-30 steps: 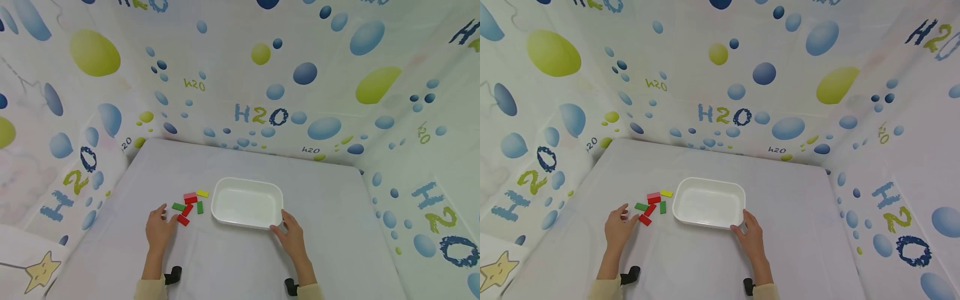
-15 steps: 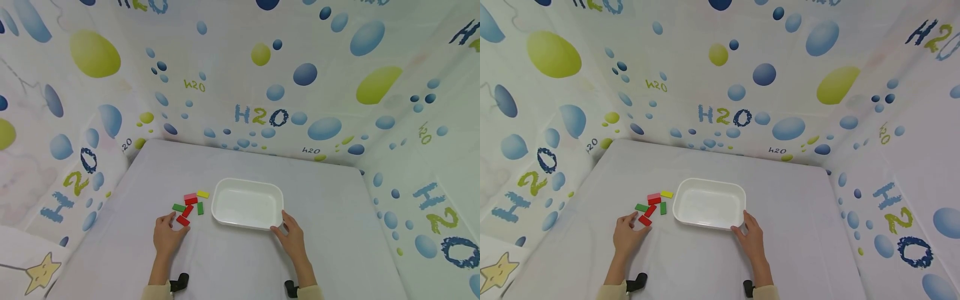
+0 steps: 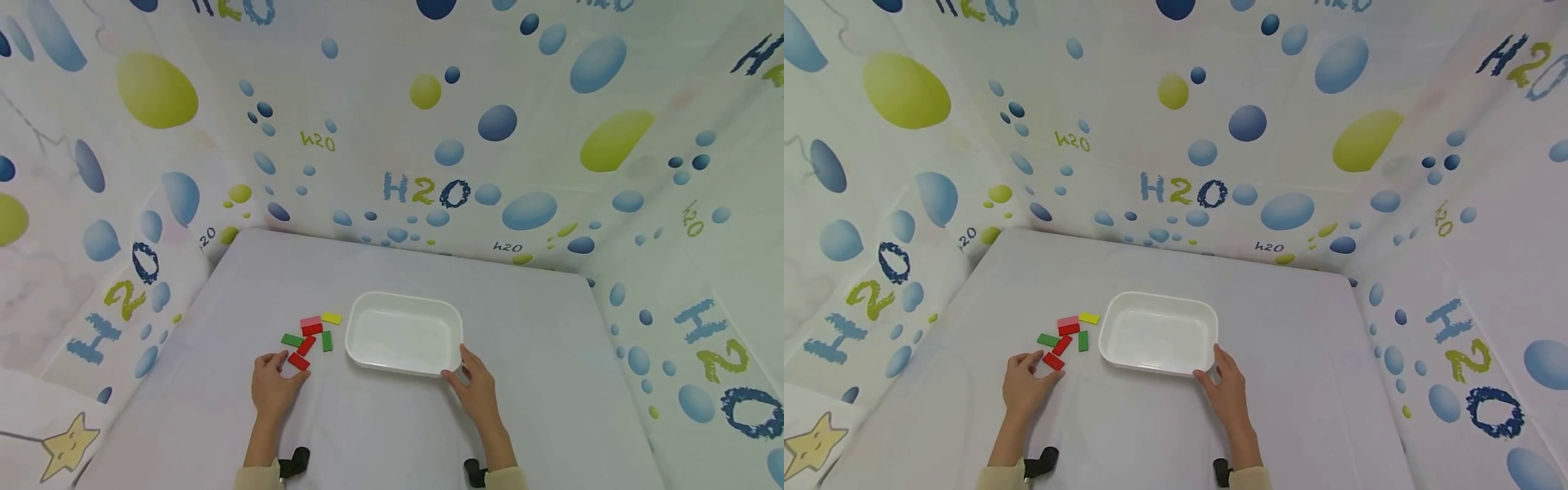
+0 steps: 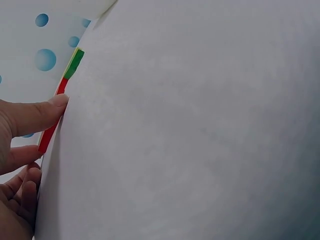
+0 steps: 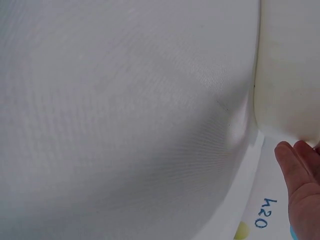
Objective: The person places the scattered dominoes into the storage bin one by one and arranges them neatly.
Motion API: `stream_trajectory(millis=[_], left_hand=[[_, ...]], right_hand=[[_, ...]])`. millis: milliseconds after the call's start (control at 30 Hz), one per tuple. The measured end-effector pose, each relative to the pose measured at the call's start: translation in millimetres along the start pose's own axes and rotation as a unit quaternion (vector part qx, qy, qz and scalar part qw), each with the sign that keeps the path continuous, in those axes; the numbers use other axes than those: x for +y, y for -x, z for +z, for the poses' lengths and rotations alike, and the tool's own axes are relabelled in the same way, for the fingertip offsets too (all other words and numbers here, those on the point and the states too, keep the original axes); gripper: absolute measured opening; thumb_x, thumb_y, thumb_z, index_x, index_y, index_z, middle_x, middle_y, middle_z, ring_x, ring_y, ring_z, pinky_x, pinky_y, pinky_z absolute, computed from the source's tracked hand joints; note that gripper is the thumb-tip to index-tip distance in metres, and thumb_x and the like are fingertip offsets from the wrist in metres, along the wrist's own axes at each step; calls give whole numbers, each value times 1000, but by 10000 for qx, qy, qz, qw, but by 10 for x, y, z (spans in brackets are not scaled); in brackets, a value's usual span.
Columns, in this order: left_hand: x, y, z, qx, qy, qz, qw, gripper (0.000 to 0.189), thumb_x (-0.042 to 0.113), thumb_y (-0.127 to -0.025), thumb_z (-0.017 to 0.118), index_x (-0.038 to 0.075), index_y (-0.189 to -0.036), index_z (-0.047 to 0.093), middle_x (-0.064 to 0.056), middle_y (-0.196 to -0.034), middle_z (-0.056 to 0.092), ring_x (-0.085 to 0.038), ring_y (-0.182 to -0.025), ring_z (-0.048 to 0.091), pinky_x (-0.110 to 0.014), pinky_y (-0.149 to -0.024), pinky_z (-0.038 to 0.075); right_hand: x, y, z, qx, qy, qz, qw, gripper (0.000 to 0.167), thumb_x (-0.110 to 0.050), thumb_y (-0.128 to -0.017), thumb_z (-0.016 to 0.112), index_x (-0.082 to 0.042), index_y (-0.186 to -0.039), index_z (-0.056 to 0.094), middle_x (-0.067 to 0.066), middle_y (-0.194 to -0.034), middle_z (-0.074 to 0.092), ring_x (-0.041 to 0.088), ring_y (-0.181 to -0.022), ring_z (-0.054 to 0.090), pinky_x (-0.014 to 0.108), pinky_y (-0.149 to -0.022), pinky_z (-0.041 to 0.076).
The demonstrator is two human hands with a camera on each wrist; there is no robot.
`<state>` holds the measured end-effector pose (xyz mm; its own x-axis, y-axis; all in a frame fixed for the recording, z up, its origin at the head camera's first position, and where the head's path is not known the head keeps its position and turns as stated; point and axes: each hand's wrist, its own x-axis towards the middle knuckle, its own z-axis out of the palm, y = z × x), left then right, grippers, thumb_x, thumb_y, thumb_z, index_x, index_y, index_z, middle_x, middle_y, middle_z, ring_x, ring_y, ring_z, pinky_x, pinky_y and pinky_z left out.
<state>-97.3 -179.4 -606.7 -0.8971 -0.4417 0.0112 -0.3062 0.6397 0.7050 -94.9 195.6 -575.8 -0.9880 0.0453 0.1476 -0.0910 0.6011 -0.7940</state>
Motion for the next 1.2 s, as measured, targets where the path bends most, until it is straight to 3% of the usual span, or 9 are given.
stream_trajectory(millis=[300, 600, 967, 1200], left_hand=[[-31, -2, 31, 151, 30, 34, 9999, 55, 17, -77, 81, -3, -125, 63, -22, -122, 51, -34, -101, 54, -46, -82, 48], [-36, -12, 27, -18, -16, 69, 10000, 53, 16, -78, 80, -2, -125, 63, -23, -122, 50, -36, -102, 55, -48, -84, 48], [-48, 30, 27, -26, 282, -95, 9996, 51, 13, -81, 78, 0, -127, 61, -22, -121, 49, -38, -108, 53, -51, -91, 51], [-24, 53, -2, -117, 382, -76, 9992, 52, 13, -83, 75, 4, -131, 58, -18, -119, 55, -32, -105, 54, -48, -89, 52]], right_hand=[[14, 4, 7, -3, -68, -7, 10000, 73, -22, -82, 77, 7, -141, 45, 25, -137, 53, 39, -127, 53, 41, -96, 50], [25, 9, 11, 1, -93, -60, 9999, 74, -22, -82, 77, 7, -142, 44, 24, -137, 53, 39, -127, 53, 41, -96, 50], [25, 9, 18, -34, -149, -63, 9999, 73, -20, -82, 77, 7, -142, 44, 25, -137, 53, 39, -126, 54, 39, -96, 49], [30, 10, 23, -6, -122, -43, 9999, 73, -20, -83, 77, 7, -142, 44, 25, -137, 53, 39, -124, 55, 39, -95, 50]])
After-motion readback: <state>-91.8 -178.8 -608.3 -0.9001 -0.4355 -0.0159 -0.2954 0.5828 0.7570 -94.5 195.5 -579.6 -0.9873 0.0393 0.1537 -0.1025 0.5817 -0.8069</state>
